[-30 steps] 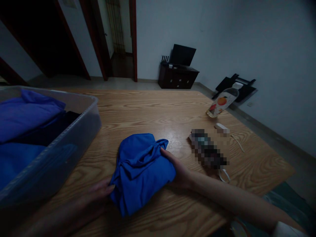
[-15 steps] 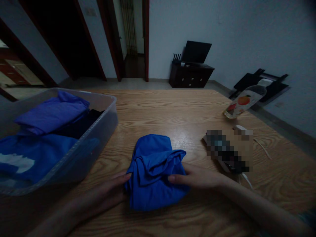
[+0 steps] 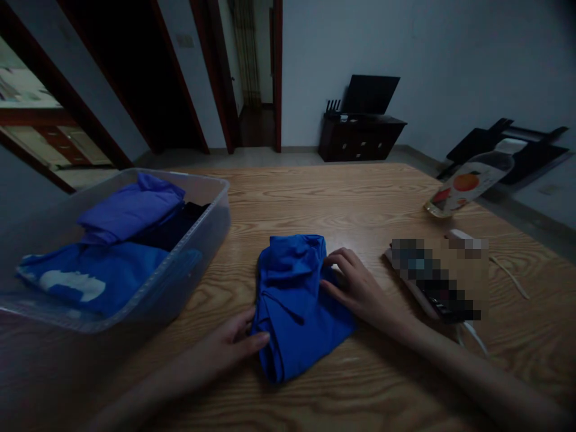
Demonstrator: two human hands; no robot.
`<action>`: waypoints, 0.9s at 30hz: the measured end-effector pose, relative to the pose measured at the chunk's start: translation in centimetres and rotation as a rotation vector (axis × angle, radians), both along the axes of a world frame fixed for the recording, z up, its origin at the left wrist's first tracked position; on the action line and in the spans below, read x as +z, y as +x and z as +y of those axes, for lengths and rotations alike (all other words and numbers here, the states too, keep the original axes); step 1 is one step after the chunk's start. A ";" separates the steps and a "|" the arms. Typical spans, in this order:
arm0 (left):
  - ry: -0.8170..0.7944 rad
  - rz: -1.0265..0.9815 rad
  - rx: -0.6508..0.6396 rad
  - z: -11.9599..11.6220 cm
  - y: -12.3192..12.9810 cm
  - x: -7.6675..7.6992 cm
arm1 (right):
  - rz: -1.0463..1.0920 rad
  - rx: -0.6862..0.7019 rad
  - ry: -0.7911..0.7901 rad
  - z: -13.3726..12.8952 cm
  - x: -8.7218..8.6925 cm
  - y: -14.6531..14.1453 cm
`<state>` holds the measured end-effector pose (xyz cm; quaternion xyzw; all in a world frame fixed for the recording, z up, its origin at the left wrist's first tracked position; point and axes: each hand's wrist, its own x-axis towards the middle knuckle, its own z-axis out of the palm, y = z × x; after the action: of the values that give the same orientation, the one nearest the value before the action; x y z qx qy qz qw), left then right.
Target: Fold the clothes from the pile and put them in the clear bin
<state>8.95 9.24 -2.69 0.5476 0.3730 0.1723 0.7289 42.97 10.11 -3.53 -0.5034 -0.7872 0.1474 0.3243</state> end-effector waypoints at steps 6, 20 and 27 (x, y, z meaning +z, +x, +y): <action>0.010 0.206 -0.016 0.3 0.1 -1.9 | -0.026 0.229 -0.053 0.2 1.2 -0.4; 0.482 0.530 -0.209 0.4 -0.5 -0.4 | -0.059 0.353 0.043 0.8 0.2 -1.6; 1.067 0.618 0.086 1.8 0.1 -0.2 | 0.020 0.222 0.024 -0.5 0.0 -1.9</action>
<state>9.05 11.08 -2.92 0.8458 0.4511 0.1976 0.2051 41.10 9.59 -3.53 -0.4075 -0.8366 0.1779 0.3200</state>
